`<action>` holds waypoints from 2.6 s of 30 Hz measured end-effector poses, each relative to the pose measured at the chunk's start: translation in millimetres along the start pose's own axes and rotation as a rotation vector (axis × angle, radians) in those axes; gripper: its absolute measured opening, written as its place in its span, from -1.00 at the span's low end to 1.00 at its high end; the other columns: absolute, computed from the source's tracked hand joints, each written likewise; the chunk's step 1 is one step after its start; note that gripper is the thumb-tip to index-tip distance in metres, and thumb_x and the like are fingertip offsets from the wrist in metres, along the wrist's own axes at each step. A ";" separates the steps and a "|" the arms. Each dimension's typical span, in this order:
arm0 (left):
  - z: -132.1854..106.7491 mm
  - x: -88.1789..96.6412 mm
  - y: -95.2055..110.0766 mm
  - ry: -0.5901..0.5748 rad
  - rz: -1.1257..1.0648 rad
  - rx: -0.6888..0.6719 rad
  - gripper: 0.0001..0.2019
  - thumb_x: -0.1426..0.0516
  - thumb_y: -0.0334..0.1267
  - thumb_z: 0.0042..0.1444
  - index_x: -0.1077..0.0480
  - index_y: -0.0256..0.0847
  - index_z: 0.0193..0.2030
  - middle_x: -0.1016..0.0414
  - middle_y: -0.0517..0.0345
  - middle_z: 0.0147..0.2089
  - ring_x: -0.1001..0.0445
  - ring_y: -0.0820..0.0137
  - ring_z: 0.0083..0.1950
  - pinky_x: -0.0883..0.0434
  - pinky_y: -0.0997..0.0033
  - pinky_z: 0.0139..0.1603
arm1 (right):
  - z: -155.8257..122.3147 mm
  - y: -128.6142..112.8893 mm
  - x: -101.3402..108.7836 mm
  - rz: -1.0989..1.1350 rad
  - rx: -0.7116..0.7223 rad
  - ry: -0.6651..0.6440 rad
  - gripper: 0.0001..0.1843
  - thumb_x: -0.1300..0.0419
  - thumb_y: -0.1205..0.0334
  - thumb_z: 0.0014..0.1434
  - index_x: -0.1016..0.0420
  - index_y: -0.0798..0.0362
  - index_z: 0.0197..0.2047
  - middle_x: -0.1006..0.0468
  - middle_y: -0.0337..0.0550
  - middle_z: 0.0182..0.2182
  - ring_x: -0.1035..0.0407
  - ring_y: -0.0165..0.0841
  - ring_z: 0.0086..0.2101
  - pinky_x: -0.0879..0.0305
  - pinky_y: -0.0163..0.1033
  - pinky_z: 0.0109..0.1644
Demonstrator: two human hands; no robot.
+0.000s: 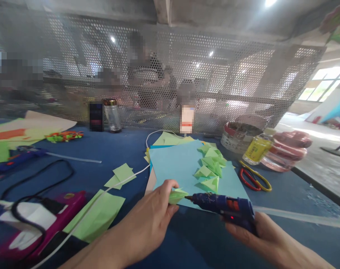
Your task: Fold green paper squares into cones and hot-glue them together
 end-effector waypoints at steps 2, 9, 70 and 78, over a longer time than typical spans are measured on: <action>0.2 -1.8 -2.7 0.011 0.012 -0.008 -0.73 0.10 -0.23 0.32 -0.05 -0.06 0.14 -0.44 0.05 -0.13 -0.44 0.17 -0.17 -0.27 0.24 -0.23 | -0.5 0.5 -0.6 -0.001 -0.007 -0.006 -0.58 -0.18 -0.18 0.05 -0.59 0.01 -0.35 -0.59 -0.23 -0.48 -0.40 -0.26 -0.45 -0.40 -0.32 -0.42; 2.0 -1.9 -1.9 0.031 0.020 -0.011 -0.73 0.09 -0.15 0.34 -0.04 -0.10 0.13 -0.41 -0.04 0.04 -0.44 0.10 -0.03 -0.28 0.18 -0.12 | -1.5 -0.5 0.1 0.015 -0.019 0.002 -0.58 -0.18 -0.16 0.05 -0.60 0.02 -0.27 -0.61 -0.21 -0.43 -0.44 -0.23 -0.37 -0.43 -0.29 -0.32; -2.6 1.4 7.6 0.088 0.103 -0.078 -0.75 0.18 -0.30 0.31 -0.04 -0.08 0.11 -0.47 0.03 -0.08 -0.48 0.20 -0.14 -0.37 0.14 -0.12 | 5.7 -1.3 1.7 -0.137 0.138 -0.164 -0.59 -0.08 -0.09 0.21 -0.57 0.05 -0.19 -0.60 -0.19 -0.33 -0.45 -0.27 -0.35 -0.43 -0.34 -0.34; -2.0 3.3 9.2 0.083 0.101 -0.069 -0.75 0.19 -0.29 0.31 -0.05 -0.10 0.10 -0.48 0.03 -0.12 -0.48 0.18 -0.15 -0.36 0.12 -0.14 | 4.6 -6.4 4.6 -0.122 0.170 -0.176 -0.60 -0.08 -0.09 0.21 -0.56 0.04 -0.25 -0.59 -0.19 -0.33 -0.45 -0.26 -0.35 -0.44 -0.30 -0.32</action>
Point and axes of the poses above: each hand's wrist, its own z-axis towards the middle knuckle, its own x-axis out of the back of the hand, y = z × x, the point moved 3 cm from there along z, towards the middle knuckle
